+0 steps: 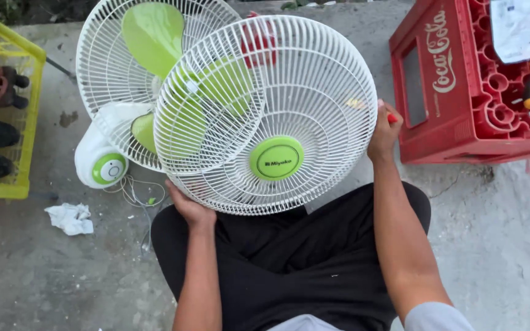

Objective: Cleaning dust off the grills and blades of a disassembled electric fan using a brush.

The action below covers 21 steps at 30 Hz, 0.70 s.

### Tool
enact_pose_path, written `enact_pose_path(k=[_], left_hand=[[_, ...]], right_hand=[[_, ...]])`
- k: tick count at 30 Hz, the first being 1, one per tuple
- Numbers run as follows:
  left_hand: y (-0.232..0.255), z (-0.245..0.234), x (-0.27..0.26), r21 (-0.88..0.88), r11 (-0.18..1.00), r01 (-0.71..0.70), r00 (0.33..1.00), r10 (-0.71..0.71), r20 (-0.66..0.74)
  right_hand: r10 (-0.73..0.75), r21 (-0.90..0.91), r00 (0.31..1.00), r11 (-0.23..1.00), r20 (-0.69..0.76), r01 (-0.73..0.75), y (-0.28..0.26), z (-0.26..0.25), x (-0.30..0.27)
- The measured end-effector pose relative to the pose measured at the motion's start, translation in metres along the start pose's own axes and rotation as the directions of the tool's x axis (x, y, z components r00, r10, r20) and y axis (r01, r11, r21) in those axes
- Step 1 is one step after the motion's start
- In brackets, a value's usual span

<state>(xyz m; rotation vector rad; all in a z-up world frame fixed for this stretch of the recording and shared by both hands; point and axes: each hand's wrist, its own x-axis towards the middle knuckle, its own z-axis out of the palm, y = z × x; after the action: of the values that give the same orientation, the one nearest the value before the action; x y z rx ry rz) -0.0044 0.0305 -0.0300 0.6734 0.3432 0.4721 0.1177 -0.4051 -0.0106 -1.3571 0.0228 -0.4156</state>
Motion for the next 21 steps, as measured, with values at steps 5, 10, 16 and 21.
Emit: enact_pose_path(k=[5, 10, 16, 21], left_hand=[[0.036, -0.032, 0.043, 0.15, 0.979, 0.137, 0.984, -0.152, 0.096], [0.093, 0.032, 0.065, 0.472, 0.878, -0.077, 0.954, -0.073, 0.291], [0.108, 0.139, 0.052, 0.689, 0.277, -0.669, 0.717, -0.002, 0.697], [0.097, 0.153, 0.047, 0.644, 0.005, -0.765, 0.642, 0.1, 0.76]], right_hand=[[0.151, 0.204, 0.985, 0.97, -0.078, -0.132, -0.021, 0.011, -0.002], [0.06, 0.086, 0.998, 0.995, -0.027, -0.058, -0.01, 0.013, 0.0], [0.01, -0.042, 0.999, 0.999, -0.046, -0.012, 0.017, 0.001, 0.001], [-0.199, -0.386, 0.962, 0.915, -0.188, 0.114, -0.03, 0.008, -0.001]])
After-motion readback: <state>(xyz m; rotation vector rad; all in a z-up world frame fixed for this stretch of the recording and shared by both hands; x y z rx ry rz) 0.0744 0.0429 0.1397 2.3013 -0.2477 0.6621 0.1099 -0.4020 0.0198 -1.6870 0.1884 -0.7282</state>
